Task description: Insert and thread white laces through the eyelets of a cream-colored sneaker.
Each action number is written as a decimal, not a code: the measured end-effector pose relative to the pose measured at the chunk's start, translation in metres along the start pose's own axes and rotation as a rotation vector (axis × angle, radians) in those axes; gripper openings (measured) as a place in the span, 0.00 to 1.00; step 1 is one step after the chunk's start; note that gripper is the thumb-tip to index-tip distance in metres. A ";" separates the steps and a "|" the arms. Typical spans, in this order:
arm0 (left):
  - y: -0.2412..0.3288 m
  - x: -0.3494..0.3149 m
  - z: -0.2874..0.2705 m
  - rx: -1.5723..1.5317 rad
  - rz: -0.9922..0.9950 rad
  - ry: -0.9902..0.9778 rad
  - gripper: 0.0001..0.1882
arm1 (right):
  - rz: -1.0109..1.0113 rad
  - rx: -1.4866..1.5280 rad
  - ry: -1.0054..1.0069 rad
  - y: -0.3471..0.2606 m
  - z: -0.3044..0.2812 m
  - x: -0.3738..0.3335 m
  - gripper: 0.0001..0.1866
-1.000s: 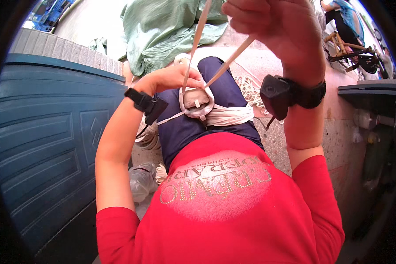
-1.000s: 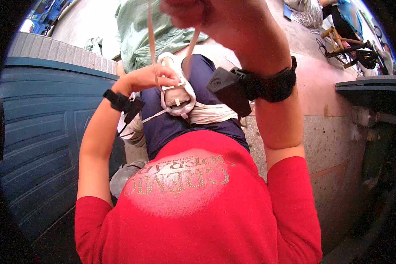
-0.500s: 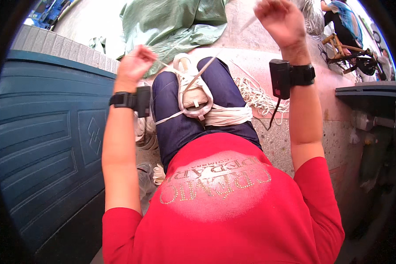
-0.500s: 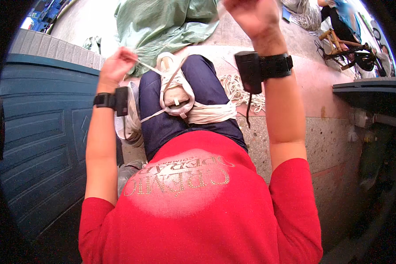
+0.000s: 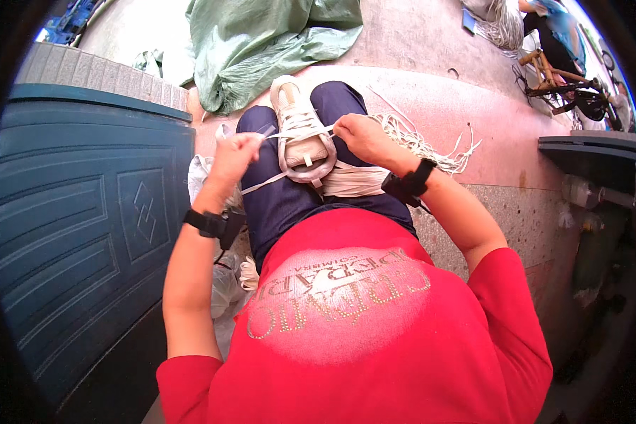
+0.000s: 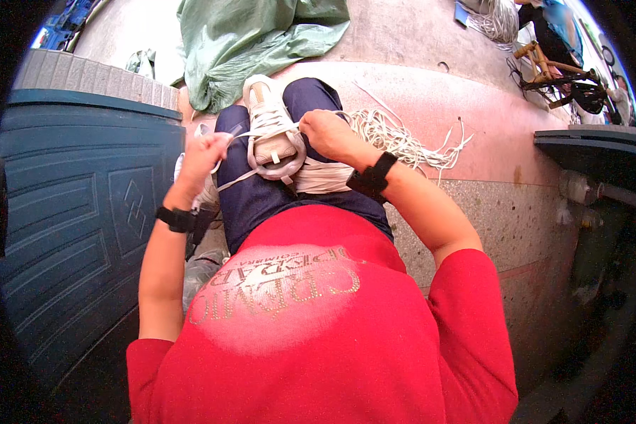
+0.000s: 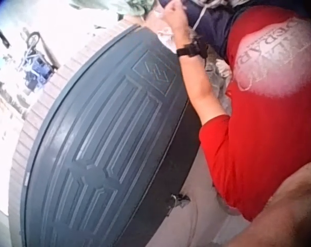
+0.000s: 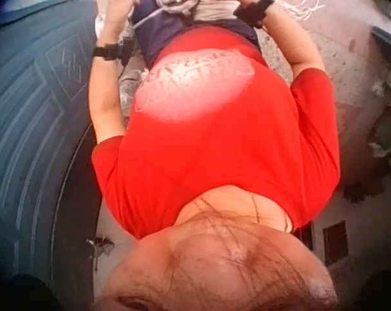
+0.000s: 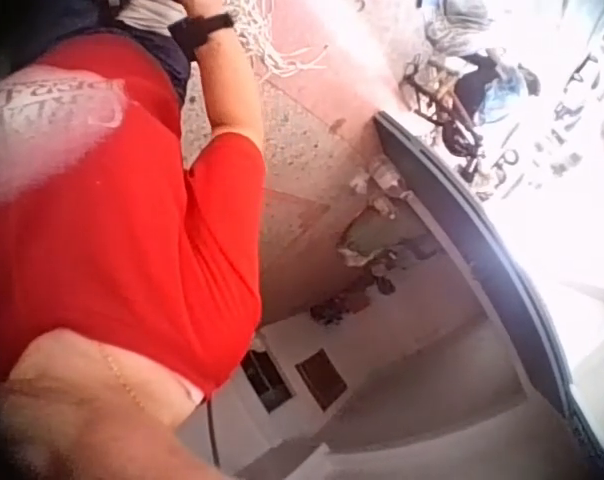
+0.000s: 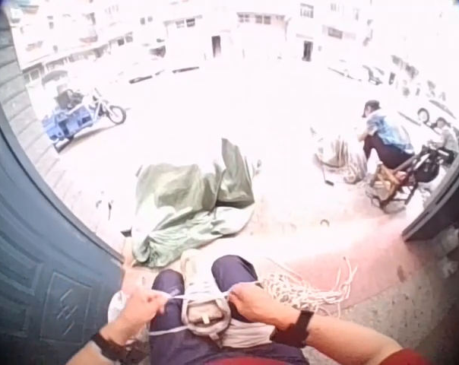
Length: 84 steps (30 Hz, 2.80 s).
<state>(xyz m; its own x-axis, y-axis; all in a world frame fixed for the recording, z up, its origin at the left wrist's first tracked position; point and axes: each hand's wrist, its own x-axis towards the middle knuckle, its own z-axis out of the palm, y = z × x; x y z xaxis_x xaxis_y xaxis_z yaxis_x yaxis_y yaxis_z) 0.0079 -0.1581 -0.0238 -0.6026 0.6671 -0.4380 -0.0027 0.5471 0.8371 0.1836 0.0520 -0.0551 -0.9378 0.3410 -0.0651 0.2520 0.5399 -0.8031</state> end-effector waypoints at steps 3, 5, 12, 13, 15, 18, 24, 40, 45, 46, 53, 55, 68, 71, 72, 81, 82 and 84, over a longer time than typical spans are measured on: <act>-0.006 -0.008 0.022 0.079 0.007 0.067 0.12 | -0.012 -0.108 0.000 0.006 0.006 0.005 0.13; -0.018 -0.009 0.024 0.126 0.027 0.090 0.12 | 0.050 -0.173 0.041 0.003 0.010 0.007 0.13; -0.023 -0.011 0.027 0.093 0.021 0.143 0.13 | 0.053 -0.190 0.178 0.005 0.024 0.008 0.13; -0.026 -0.011 0.026 0.091 0.049 0.177 0.13 | 0.083 -0.205 0.173 0.001 0.024 0.007 0.13; -0.027 -0.011 0.026 0.142 0.066 0.185 0.13 | 0.113 -0.223 0.168 -0.005 0.026 0.006 0.13; -0.022 -0.011 0.028 0.220 0.088 0.204 0.14 | 0.115 -0.176 0.253 -0.011 0.032 0.005 0.13; -0.018 -0.012 0.034 0.337 0.166 0.261 0.12 | -0.039 -0.389 0.114 -0.010 0.027 0.001 0.13; 0.009 -0.023 0.056 0.934 0.513 0.423 0.06 | -0.143 -0.470 0.218 -0.024 0.014 -0.008 0.09; 0.001 -0.019 0.064 0.990 0.637 0.429 0.09 | -0.296 -0.481 0.272 -0.022 0.023 -0.006 0.07; 0.002 -0.019 0.063 0.990 0.638 0.429 0.09 | -0.296 -0.483 0.272 -0.016 0.020 -0.003 0.07; 0.013 -0.017 0.063 1.313 0.753 0.279 0.04 | -0.515 -0.764 -0.093 -0.026 0.001 0.006 0.02; 0.015 -0.016 0.064 1.367 0.744 0.266 0.03 | -0.520 -0.829 -0.083 -0.034 0.003 0.007 0.02; 0.026 0.035 0.005 0.265 0.410 0.434 0.12 | -0.144 -0.058 0.386 -0.031 -0.034 0.046 0.12; -0.060 0.015 -0.042 0.237 0.309 0.515 0.08 | -0.007 -0.072 0.412 -0.004 -0.055 0.007 0.12; -0.087 0.002 -0.053 0.388 0.192 0.573 0.08 | 0.112 -0.037 0.292 0.009 -0.056 -0.008 0.11; -0.195 -0.053 -0.013 0.114 0.022 0.443 0.18 | -0.208 -0.341 -0.092 -0.002 -0.007 -0.043 0.05; -0.198 -0.053 -0.014 0.105 0.024 0.444 0.18 | -0.209 -0.350 -0.095 -0.009 -0.004 -0.043 0.05; -0.203 -0.052 -0.016 0.286 -0.068 0.318 0.20 | -0.215 -0.603 -0.236 -0.023 -0.001 -0.045 0.04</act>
<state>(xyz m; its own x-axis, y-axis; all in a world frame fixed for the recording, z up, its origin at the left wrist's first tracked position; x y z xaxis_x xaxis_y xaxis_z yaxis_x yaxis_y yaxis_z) 0.0268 -0.3116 -0.1654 -0.8248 0.4601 -0.3286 0.1432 0.7322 0.6658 0.2206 0.0248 -0.0325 -0.9917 0.0384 -0.1231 0.0792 0.9348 -0.3463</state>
